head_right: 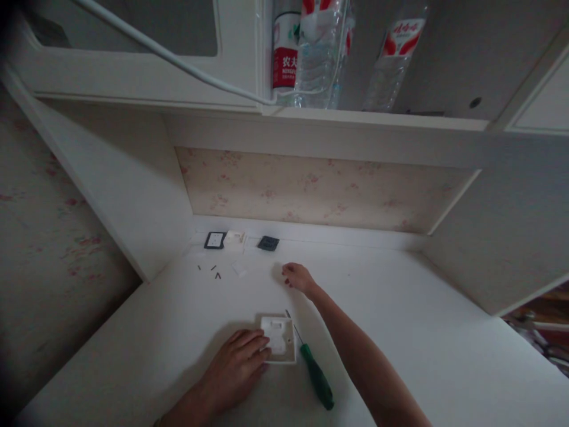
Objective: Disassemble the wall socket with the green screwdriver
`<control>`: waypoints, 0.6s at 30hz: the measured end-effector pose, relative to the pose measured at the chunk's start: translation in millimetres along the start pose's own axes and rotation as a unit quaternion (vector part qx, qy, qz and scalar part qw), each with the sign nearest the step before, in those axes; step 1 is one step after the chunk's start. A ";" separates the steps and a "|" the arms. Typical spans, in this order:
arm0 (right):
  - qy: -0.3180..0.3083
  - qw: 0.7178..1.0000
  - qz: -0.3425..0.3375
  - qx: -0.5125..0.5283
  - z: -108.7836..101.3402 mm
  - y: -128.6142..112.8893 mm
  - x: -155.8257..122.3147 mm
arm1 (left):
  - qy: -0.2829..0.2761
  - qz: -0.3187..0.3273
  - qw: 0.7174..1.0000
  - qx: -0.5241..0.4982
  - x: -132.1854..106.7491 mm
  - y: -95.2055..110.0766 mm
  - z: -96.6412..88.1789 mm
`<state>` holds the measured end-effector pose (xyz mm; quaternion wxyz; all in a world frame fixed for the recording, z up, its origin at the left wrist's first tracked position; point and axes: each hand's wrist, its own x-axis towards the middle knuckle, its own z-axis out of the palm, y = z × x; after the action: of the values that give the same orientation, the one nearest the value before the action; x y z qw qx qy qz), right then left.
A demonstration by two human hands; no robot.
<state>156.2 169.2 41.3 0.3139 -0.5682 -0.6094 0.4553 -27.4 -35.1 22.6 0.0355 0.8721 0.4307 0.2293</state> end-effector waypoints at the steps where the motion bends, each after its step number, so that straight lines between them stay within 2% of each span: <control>1: -0.019 1.000 0.003 -0.005 -8.5 8.2 -19.3 | 0.002 -0.004 1.000 0.013 2.8 -7.7 4.5; 3: -0.023 1.000 0.002 -0.013 -23.5 28.2 -63.6 | -0.003 -0.020 0.999 0.037 11.2 -24.8 10.8; 4: -0.009 1.000 -0.004 -0.016 -29.1 39.1 -87.5 | -0.007 -0.027 0.999 0.046 16.9 -33.7 13.2; 5: 0.034 0.999 -0.016 -0.017 -32.8 49.8 -111.7 | -0.003 -0.038 0.998 0.056 23.7 -42.6 15.6; 8: 0.103 0.993 -0.022 -0.045 -32.6 75.6 -177.8 | 0.007 -0.058 0.995 0.078 48.2 -68.6 24.5; 10: 0.109 0.987 -0.071 -0.092 -25.1 85.0 -210.0 | 0.017 -0.075 0.993 0.085 64.6 -85.1 31.0; 13: 0.145 0.964 -0.134 -0.177 -11.7 90.1 -234.8 | 0.028 -0.088 0.993 0.076 82.1 -108.7 36.5; 18: 0.166 0.937 -0.172 -0.254 -1.7 89.5 -237.3 | 0.028 -0.121 0.989 0.075 88.1 -140.9 30.3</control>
<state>231.4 -68.0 -7.6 0.3294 -0.5834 -0.7320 0.1236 -71.7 124.9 -8.5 -0.0145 0.8068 0.5502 0.2149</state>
